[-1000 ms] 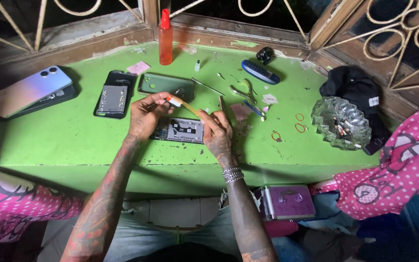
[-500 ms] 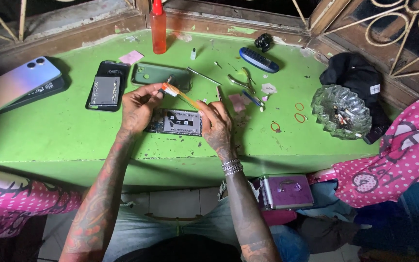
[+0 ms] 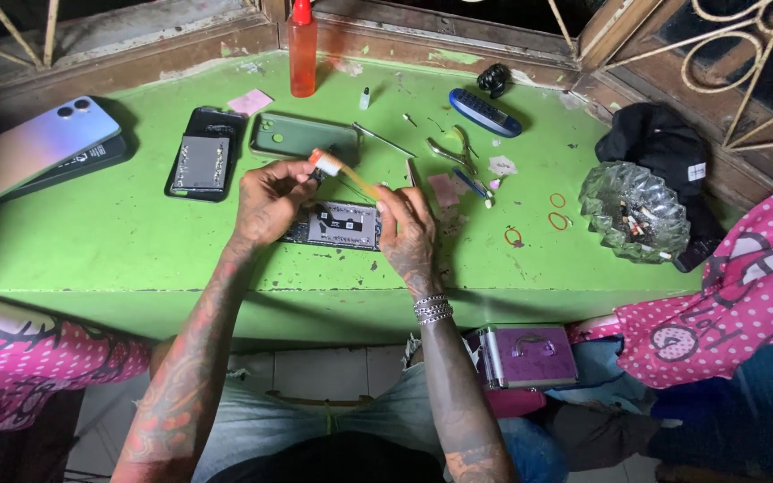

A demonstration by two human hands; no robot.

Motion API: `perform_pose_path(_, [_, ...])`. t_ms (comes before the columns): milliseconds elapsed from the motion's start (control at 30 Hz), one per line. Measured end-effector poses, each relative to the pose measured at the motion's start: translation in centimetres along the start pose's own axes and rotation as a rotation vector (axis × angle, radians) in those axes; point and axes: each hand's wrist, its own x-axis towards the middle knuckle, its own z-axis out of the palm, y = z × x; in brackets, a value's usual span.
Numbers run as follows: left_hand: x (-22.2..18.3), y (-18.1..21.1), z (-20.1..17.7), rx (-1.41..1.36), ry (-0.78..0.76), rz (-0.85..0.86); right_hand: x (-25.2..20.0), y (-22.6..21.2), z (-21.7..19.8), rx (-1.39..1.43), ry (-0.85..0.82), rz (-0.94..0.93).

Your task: Disassembling and cleaning components on the lower board of a smartphone using tweezers and a brush.

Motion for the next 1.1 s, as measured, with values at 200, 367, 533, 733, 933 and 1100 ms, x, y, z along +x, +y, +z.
perform_pose_path(200, [-0.6,1.4,0.0,-0.069,-0.03,-0.071,-0.2,0.3,-0.2,-0.066,0.022,0.078])
perform_pose_path(367, [-0.5,1.7,0.0,-0.064,-0.034,-0.077,0.1,-0.1,-0.5,-0.062,0.04,0.087])
perform_pose_path(533, [-0.4,1.8,0.0,-0.098,-0.034,-0.064,0.2,-0.8,-0.7,0.002,-0.093,0.047])
perform_pose_path(733, [-0.6,1.9,0.0,-0.093,-0.033,-0.065,-0.5,1.3,0.0,-0.082,0.02,0.072])
perform_pose_path(933, [-0.4,1.8,0.0,-0.099,-0.028,-0.083,0.0,0.0,-0.3,-0.021,0.007,0.063])
perform_pose_path(1100, [-0.4,1.8,0.1,-0.096,-0.015,-0.074,0.0,0.2,-0.1,-0.008,-0.034,0.002])
